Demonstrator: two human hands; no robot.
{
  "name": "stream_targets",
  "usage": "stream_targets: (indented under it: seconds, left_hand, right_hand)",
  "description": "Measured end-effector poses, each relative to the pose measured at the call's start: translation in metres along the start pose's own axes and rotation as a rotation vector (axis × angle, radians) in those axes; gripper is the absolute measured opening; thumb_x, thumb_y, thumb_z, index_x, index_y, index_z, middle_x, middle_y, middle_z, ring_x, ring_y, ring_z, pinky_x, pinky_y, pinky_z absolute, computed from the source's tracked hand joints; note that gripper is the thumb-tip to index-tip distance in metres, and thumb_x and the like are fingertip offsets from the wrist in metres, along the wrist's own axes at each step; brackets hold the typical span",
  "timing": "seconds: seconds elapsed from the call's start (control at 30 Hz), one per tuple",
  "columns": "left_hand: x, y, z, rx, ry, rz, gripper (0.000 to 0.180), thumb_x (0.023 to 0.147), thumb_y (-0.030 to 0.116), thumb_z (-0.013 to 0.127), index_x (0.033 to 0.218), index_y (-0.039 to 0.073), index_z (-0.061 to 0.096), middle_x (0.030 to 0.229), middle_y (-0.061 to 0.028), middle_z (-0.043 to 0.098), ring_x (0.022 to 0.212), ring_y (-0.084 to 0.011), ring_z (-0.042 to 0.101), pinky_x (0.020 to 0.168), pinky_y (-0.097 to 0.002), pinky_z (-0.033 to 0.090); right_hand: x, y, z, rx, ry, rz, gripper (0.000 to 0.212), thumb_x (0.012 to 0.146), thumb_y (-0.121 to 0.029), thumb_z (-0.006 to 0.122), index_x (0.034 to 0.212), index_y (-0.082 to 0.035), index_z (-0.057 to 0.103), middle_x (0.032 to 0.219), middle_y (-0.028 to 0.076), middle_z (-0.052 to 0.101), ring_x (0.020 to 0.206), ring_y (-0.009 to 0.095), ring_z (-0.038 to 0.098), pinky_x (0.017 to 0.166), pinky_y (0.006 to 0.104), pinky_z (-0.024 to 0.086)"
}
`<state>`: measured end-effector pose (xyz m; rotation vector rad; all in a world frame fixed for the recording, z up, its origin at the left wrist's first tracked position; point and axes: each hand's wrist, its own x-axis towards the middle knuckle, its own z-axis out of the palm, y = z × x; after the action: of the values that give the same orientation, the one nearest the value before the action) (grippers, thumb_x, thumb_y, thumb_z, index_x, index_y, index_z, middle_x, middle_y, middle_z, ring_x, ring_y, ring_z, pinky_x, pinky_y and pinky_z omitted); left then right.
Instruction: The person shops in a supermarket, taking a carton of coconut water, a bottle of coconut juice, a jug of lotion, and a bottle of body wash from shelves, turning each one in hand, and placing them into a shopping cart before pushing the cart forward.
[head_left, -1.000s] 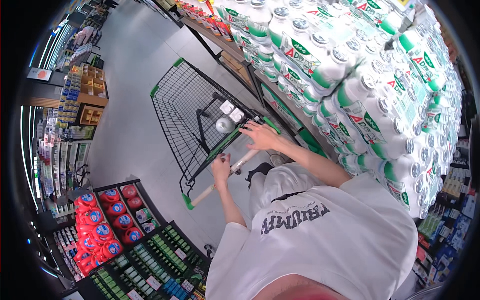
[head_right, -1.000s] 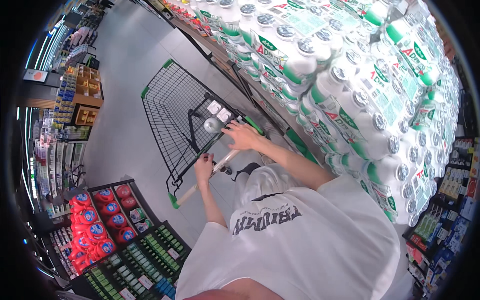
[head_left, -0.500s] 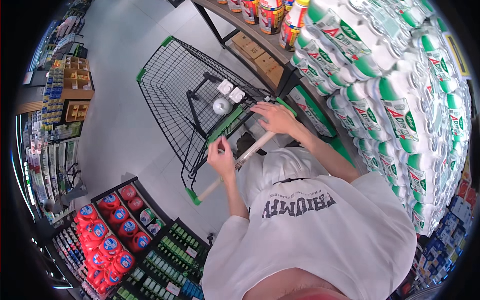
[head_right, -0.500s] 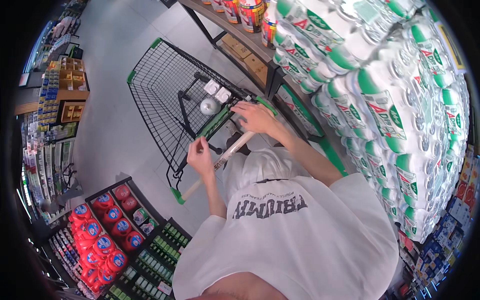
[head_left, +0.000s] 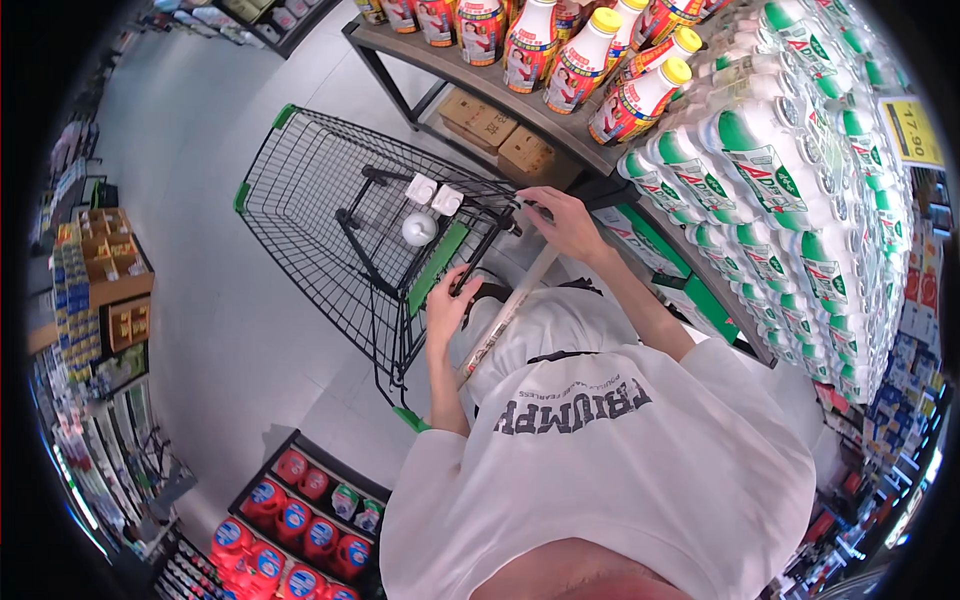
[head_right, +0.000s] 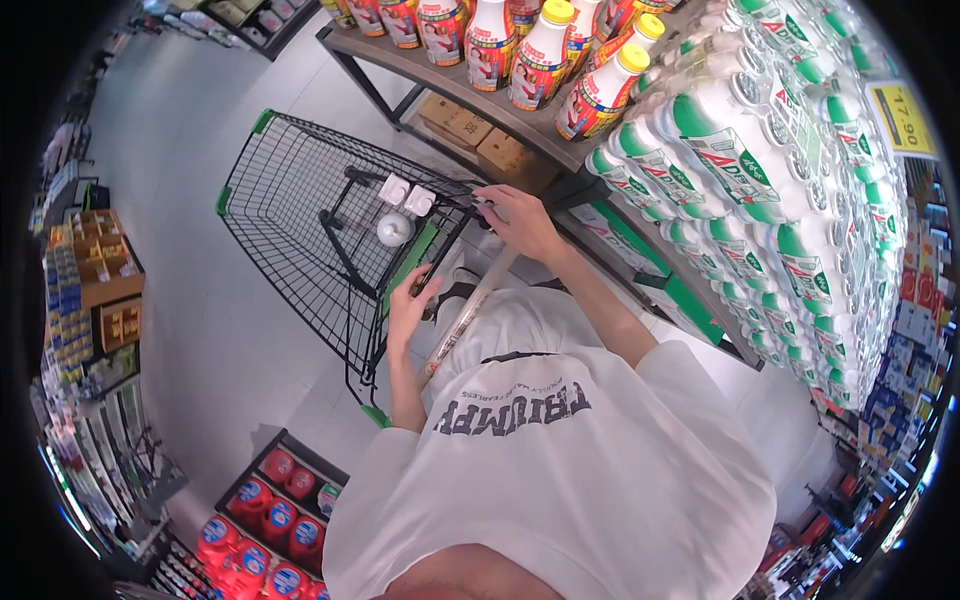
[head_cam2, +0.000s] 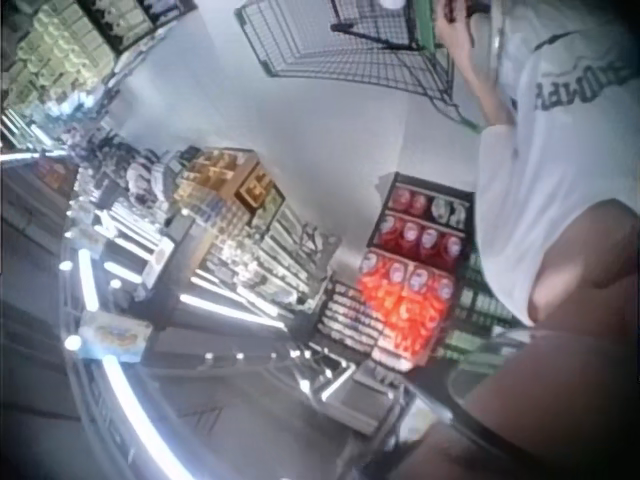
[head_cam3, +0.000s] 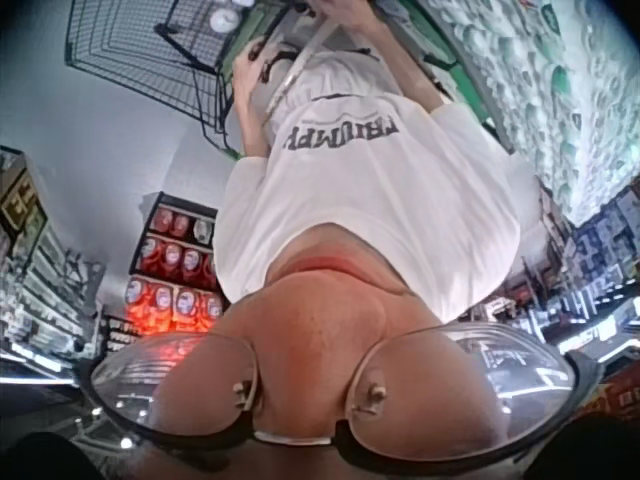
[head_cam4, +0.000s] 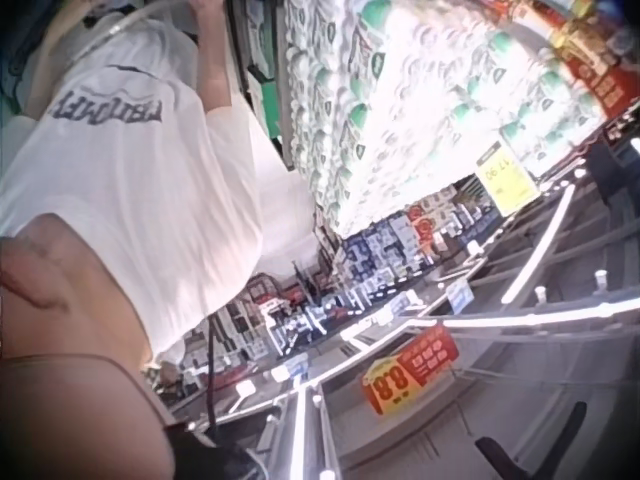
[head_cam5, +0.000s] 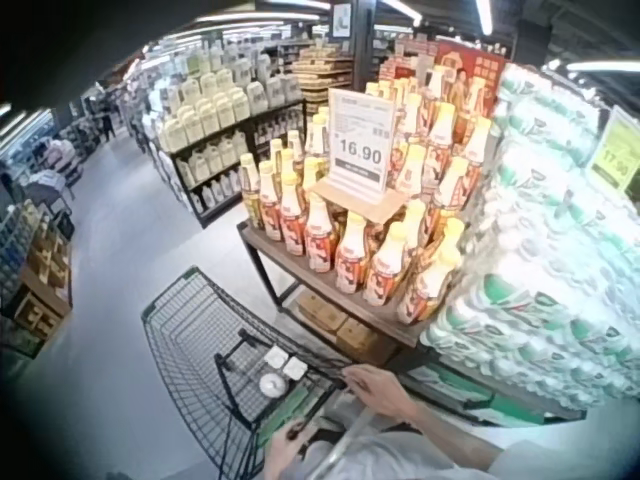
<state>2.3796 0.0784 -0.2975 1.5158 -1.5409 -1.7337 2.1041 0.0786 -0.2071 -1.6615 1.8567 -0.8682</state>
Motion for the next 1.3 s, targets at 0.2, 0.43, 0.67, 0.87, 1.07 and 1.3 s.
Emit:
stream_targets:
  seconds: [0.2,0.43,0.67,0.87,1.07,1.3]
  left_hand:
    - [0.079,0.031,-0.075,-0.14,-0.606,-0.489,0.062,0.095,0.048,0.066,0.135,0.001,0.059,0.072,-0.006,0.067,0.056,-0.0095,0.06,0.053,-0.0225,0.043]
    - [0.122,0.021,-0.115,-0.029,-0.336,-0.371,0.045,0.095,0.05,0.065,0.077,0.008,0.067,0.052,0.007,0.037,0.045,-0.0042,0.032,0.045,-0.0243,0.017]
    - [0.142,0.027,-0.133,0.004,-0.295,-0.407,0.041,0.096,0.05,0.066,0.076,0.014,0.06,0.06,0.0096,0.039,0.05,-0.0015,0.03,0.047,-0.0206,0.017]
    - [0.14,0.045,-0.117,-0.092,-0.249,-0.365,0.038,0.093,0.044,0.071,0.075,0.013,0.06,0.058,0.0079,0.043,0.047,-0.0024,0.034,0.045,-0.0206,0.019]
    - [0.144,0.039,-0.108,-0.074,-0.195,-0.413,0.028,0.092,0.035,0.075,0.086,0.008,0.067,0.064,0.003,0.056,0.05,-0.004,0.047,0.047,-0.0198,0.028]
    - [0.141,0.017,-0.105,-0.211,-0.056,-0.262,0.024,0.095,0.025,0.073,0.102,0.003,0.069,0.071,-0.0036,0.066,0.058,-0.0092,0.059,0.054,-0.022,0.042]
  right_hand:
    - [0.041,-0.041,-0.027,-0.088,0.379,-0.046,0.03,0.091,-0.006,0.069,0.12,-0.004,0.066,0.121,0.014,0.066,0.106,0.032,0.067,0.09,0.0387,0.055]
    - [0.058,-0.103,-0.101,-0.152,0.722,-0.001,0.051,0.088,-0.011,0.075,0.136,-0.005,0.058,0.138,0.015,0.057,0.124,0.032,0.059,0.101,0.0399,0.049]
    - [0.076,-0.093,-0.141,-0.295,0.919,-0.044,0.069,0.087,-0.017,0.078,0.147,-0.004,0.046,0.151,0.019,0.039,0.135,0.038,0.045,0.11,0.0438,0.04]
    - [0.109,-0.039,-0.142,-0.422,1.049,0.0,0.07,0.087,-0.019,0.078,0.146,-0.004,0.044,0.15,0.02,0.041,0.137,0.036,0.043,0.113,0.0436,0.035]
    - [0.139,0.015,-0.127,-0.274,1.147,0.113,0.081,0.084,-0.018,0.079,0.151,-0.003,0.035,0.144,0.02,0.048,0.133,0.035,0.047,0.112,0.0438,0.036]
    - [0.13,0.034,-0.107,-0.164,1.191,0.219,0.069,0.082,-0.012,0.08,0.142,-0.003,0.047,0.127,0.018,0.059,0.114,0.033,0.06,0.101,0.043,0.046]
